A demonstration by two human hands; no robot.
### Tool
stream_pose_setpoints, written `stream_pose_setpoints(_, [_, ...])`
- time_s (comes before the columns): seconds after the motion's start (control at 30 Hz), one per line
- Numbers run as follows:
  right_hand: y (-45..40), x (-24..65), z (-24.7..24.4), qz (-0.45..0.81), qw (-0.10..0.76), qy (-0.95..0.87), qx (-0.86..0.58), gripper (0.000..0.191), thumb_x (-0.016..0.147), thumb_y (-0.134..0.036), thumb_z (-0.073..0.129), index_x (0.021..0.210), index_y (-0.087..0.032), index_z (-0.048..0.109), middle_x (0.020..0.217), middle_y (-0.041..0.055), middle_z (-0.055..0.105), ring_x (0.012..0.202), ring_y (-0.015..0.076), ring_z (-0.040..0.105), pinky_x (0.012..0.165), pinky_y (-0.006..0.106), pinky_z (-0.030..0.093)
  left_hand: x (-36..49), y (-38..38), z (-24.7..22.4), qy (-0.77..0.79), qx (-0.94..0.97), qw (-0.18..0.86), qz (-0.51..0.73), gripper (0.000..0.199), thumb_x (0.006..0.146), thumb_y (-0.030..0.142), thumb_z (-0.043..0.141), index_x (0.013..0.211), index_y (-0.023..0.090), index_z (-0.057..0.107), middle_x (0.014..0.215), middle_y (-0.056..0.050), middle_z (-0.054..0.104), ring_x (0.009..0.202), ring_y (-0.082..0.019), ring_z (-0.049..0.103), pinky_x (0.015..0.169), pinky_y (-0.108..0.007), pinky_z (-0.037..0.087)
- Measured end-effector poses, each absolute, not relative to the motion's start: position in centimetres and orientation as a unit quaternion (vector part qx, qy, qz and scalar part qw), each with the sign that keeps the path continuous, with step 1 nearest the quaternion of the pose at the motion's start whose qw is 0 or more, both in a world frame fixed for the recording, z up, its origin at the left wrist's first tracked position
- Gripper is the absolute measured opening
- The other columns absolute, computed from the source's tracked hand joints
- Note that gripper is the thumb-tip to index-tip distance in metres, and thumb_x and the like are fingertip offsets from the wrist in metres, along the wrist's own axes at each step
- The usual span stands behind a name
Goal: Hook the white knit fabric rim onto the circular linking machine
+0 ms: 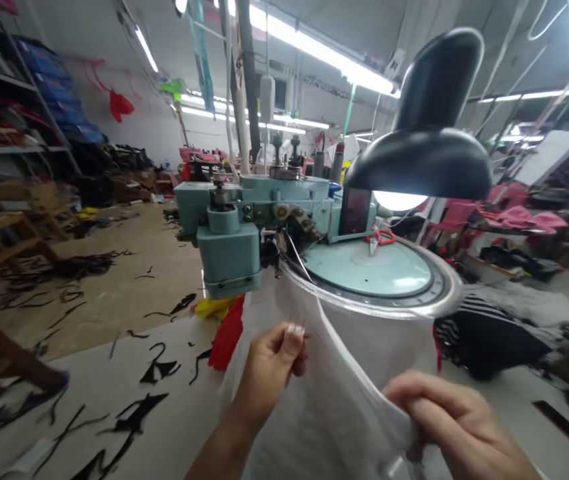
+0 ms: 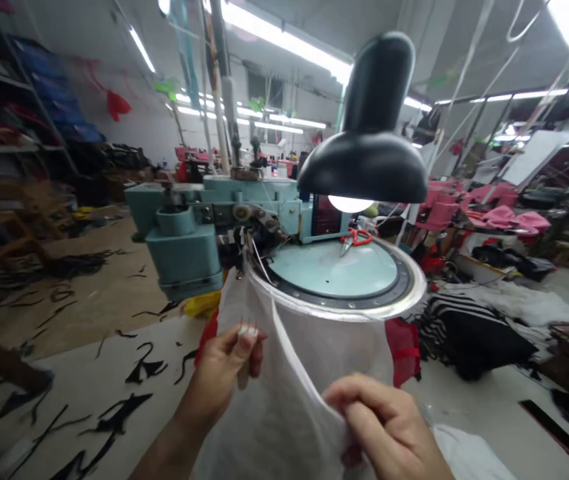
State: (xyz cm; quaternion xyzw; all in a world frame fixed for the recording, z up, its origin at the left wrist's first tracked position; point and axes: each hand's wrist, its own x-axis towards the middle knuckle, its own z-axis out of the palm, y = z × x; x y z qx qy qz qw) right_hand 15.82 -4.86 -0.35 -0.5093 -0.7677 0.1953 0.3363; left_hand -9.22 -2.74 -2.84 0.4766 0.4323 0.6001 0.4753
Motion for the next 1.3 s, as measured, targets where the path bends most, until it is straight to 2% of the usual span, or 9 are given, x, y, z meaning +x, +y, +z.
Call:
stream_pose_setpoints(0.07, [-5.5,14.9,0.5,0.163,0.358,-0.769,-0.504,0.024,0.089,-0.04,0.059,0.093,-0.022,0.074,0.064,-0.0009,0.068,0.052,0.0142,0.064,0.048,0.02,0.051,-9.0,-1.2,-2.7,0.406,0.465,0.519,0.592,0.049,0.084,0.061,0.064,0.084,0.012,0.067,0.06,0.001,0.057,0.046,-0.007,0.049,0.044,-0.018,0.038])
stream_pose_setpoints(0.2, [-4.2,10.9,1.2,0.086,0.457,-0.765,-0.445,0.022,0.091,-0.022,0.057,0.104,-0.025,0.074,0.101,0.0032,0.077,0.091,0.0167,0.074,0.08,0.021,0.058,-9.2,1.5,-2.2,0.374,0.458,0.565,0.576,0.051,0.08,0.063,0.066,0.084,0.012,0.066,0.058,0.001,0.058,0.043,-0.007,0.048,0.038,-0.017,0.031])
stream_pose_setpoints(0.3, [-3.0,7.7,1.3,0.084,0.458,-0.767,-0.441,0.033,0.089,-0.016,0.057,0.118,-0.025,0.07,0.111,0.0033,0.075,0.1,0.0167,0.072,0.086,0.022,0.058,-9.9,2.8,-2.1,0.36,0.482,0.575,0.554,0.051,0.08,0.063,0.067,0.078,0.012,0.064,0.057,0.0,0.059,0.041,-0.007,0.047,0.037,-0.017,0.03])
stream_pose_setpoints(0.4, [-2.1,4.9,1.3,0.018,0.478,-0.76,-0.44,0.036,0.086,-0.015,0.063,0.121,-0.021,0.069,0.107,0.0043,0.076,0.094,0.0176,0.073,0.085,0.024,0.057,-10.5,3.5,-2.2,0.325,0.499,0.585,0.55,0.052,0.079,0.064,0.067,0.07,0.012,0.062,0.054,0.001,0.057,0.041,-0.007,0.047,0.039,-0.017,0.035])
stream_pose_setpoints(0.57, [-2.1,3.8,2.1,-0.058,0.534,-0.713,-0.451,0.013,0.089,-0.018,0.065,0.088,-0.02,0.077,0.072,-0.0021,0.074,0.062,0.0103,0.068,0.063,0.017,0.05,-11.2,4.2,-2.1,0.311,0.521,0.588,0.535,0.05,0.082,0.061,0.066,0.07,0.012,0.063,0.055,0.0,0.059,0.043,-0.007,0.049,0.041,-0.017,0.036])
stream_pose_setpoints(0.67, [-2.3,4.5,2.5,-0.092,0.52,-0.7,-0.481,0.021,0.09,-0.024,0.063,0.074,-0.017,0.075,0.057,-0.0026,0.065,0.048,0.0087,0.058,0.051,0.019,0.044,-11.3,4.1,-1.8,0.336,0.535,0.555,0.541,0.051,0.082,0.062,0.065,0.069,0.012,0.063,0.055,0.0,0.06,0.043,-0.007,0.049,0.041,-0.018,0.036])
stream_pose_setpoints(0.93, [-2.1,4.9,2.7,-0.124,0.542,-0.668,-0.495,0.021,0.088,-0.024,0.067,0.068,-0.019,0.073,0.055,-0.0032,0.066,0.047,0.0093,0.058,0.05,0.019,0.046,-10.0,2.8,-1.2,0.343,0.559,0.533,0.534,0.055,0.085,0.064,0.059,0.065,0.013,0.062,0.053,-0.001,0.059,0.041,-0.008,0.048,0.04,-0.018,0.036])
stream_pose_setpoints(1.13, [-2.5,6.0,2.1,-0.114,0.572,-0.656,-0.478,0.005,0.084,-0.021,0.072,0.079,-0.02,0.073,0.066,-0.0039,0.07,0.054,0.009,0.062,0.057,0.017,0.05,-9.6,2.7,-0.9,0.364,0.573,0.527,0.511,0.057,0.083,0.067,0.06,0.066,0.012,0.064,0.051,-0.003,0.059,0.04,-0.008,0.048,0.039,-0.018,0.036])
stream_pose_setpoints(1.3, [-2.8,6.6,2.1,-0.078,0.589,-0.647,-0.477,0.005,0.084,-0.018,0.071,0.08,-0.021,0.072,0.066,-0.0055,0.07,0.054,0.0074,0.062,0.057,0.014,0.05,-9.1,2.1,-1.0,0.344,0.56,0.56,0.505,0.056,0.083,0.066,0.06,0.072,0.012,0.066,0.053,-0.003,0.061,0.039,-0.008,0.048,0.037,-0.018,0.034])
